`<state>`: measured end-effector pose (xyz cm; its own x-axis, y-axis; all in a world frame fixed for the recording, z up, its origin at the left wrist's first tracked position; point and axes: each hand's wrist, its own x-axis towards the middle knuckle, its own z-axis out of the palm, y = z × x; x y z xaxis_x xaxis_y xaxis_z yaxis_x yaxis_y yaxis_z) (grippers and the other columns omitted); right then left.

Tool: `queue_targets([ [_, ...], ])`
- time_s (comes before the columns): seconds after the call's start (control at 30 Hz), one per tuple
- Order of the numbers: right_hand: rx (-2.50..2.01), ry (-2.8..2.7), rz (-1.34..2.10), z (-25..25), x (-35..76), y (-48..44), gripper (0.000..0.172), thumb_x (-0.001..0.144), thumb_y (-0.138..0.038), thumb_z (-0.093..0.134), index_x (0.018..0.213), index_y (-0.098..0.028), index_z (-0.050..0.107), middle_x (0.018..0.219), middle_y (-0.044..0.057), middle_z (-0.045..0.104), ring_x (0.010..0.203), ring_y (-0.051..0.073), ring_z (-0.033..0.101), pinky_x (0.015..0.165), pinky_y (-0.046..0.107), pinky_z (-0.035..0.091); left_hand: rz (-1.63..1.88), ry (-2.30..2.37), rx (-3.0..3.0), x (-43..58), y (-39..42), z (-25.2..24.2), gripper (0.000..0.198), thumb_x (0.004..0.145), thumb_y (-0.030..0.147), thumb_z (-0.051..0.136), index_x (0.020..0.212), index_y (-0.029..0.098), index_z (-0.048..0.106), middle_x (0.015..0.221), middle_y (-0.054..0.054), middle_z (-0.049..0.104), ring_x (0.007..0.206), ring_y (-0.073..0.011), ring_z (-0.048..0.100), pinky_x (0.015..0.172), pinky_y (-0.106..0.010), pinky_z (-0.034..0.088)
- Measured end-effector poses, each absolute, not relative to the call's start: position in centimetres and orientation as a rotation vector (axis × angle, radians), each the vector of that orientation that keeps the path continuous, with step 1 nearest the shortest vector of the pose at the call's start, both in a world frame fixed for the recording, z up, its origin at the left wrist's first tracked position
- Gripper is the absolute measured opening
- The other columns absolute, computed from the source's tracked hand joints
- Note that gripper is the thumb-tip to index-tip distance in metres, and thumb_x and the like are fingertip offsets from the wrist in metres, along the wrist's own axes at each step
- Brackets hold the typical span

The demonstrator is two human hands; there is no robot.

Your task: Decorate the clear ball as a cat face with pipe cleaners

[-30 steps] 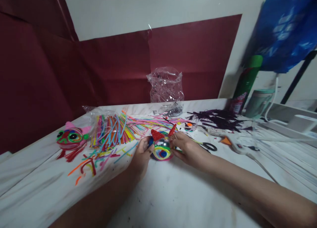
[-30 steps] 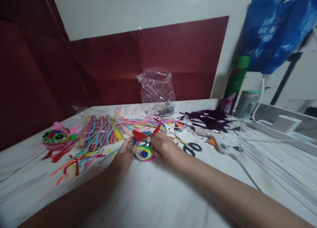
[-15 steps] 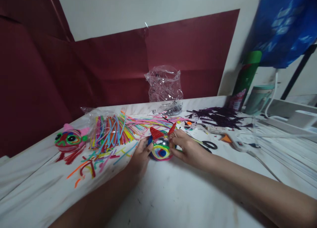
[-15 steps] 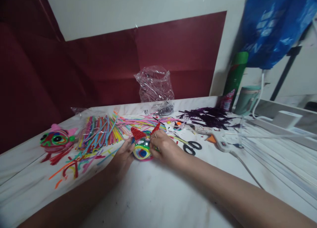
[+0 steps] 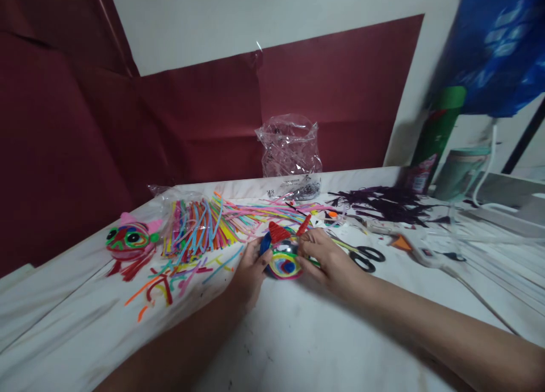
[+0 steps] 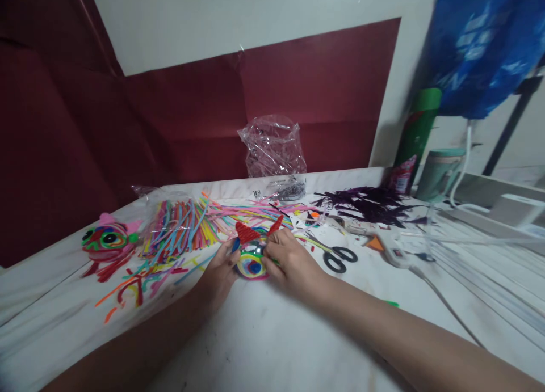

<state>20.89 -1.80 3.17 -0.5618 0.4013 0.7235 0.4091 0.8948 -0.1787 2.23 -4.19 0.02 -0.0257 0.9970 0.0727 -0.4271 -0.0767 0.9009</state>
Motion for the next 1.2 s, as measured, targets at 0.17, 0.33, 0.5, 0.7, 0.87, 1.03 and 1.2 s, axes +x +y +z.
queue_targets([
  [0.17,-0.563,-2.224,-0.007,3.3,20.8,-2.0,0.019,0.087,-0.016,0.047,0.069,-0.020,0.051,0.075,0.007,0.053,0.074,0.021,0.046,0.065,0.034,0.042,1.451,0.812,0.931,2.2,-4.2,-0.1,0.055,0.069,0.035,0.073,0.118,0.019,0.052,0.113,-0.010,0.065,0.102,-0.0242,0.062,0.089,-0.037,0.046],
  [0.33,-0.557,-2.232,-0.018,3.4,20.7,-2.0,0.020,0.087,-0.015,0.046,0.068,-0.020,0.051,0.075,0.007,0.053,0.074,0.021,0.046,0.066,0.035,0.042,1.449,0.790,0.935,2.2,-4.3,-0.3,0.056,0.071,0.036,0.071,0.119,0.018,0.049,0.114,-0.012,0.065,0.101,-0.0255,0.062,0.087,-0.039,0.047],
  [0.5,-0.528,-2.240,-0.012,3.1,20.7,-2.2,0.019,0.086,-0.015,0.047,0.067,-0.020,0.050,0.075,0.007,0.052,0.074,0.021,0.046,0.065,0.034,0.042,1.451,0.811,1.022,2.2,-4.2,-1.0,0.061,0.065,0.028,0.076,0.118,0.019,0.049,0.111,-0.009,0.065,0.101,-0.0238,0.061,0.089,-0.036,0.046],
  [0.7,-0.453,-2.237,-0.050,2.9,20.4,-2.6,0.018,0.086,-0.015,0.048,0.069,-0.021,0.050,0.071,0.005,0.051,0.069,0.021,0.046,0.061,0.034,0.039,1.514,0.960,1.042,2.6,-4.7,-0.8,0.052,0.067,0.030,0.073,0.114,0.018,0.052,0.107,-0.008,0.064,0.097,-0.0218,0.060,0.090,-0.036,0.044],
  [0.87,-0.412,-2.219,-0.043,2.0,20.4,-2.0,0.014,0.086,-0.021,0.052,0.072,-0.022,0.054,0.073,0.006,0.054,0.070,0.022,0.049,0.061,0.035,0.041,1.490,0.872,1.012,2.6,-5.2,-0.5,0.069,0.058,0.033,0.080,0.117,0.018,0.048,0.109,-0.010,0.062,0.099,-0.0236,0.059,0.090,-0.037,0.043],
  [1.03,-0.439,-2.226,-0.069,1.5,20.5,-2.0,0.017,0.087,-0.023,0.051,0.070,-0.022,0.055,0.077,0.007,0.056,0.073,0.022,0.052,0.061,0.033,0.042,1.435,0.825,0.950,2.7,-5.6,-0.4,0.095,0.043,0.029,0.089,0.124,0.018,0.041,0.108,-0.010,0.062,0.102,-0.0258,0.058,0.094,-0.041,0.041],
  [1.2,-0.408,-2.213,-0.123,1.7,20.5,-2.2,0.015,0.086,-0.019,0.051,0.071,-0.021,0.054,0.078,0.007,0.057,0.074,0.022,0.052,0.061,0.032,0.043,1.447,0.785,0.940,2.9,-5.9,0.2,0.093,0.040,0.026,0.090,0.119,0.018,0.042,0.106,-0.008,0.063,0.103,-0.0265,0.058,0.096,-0.043,0.040],
])
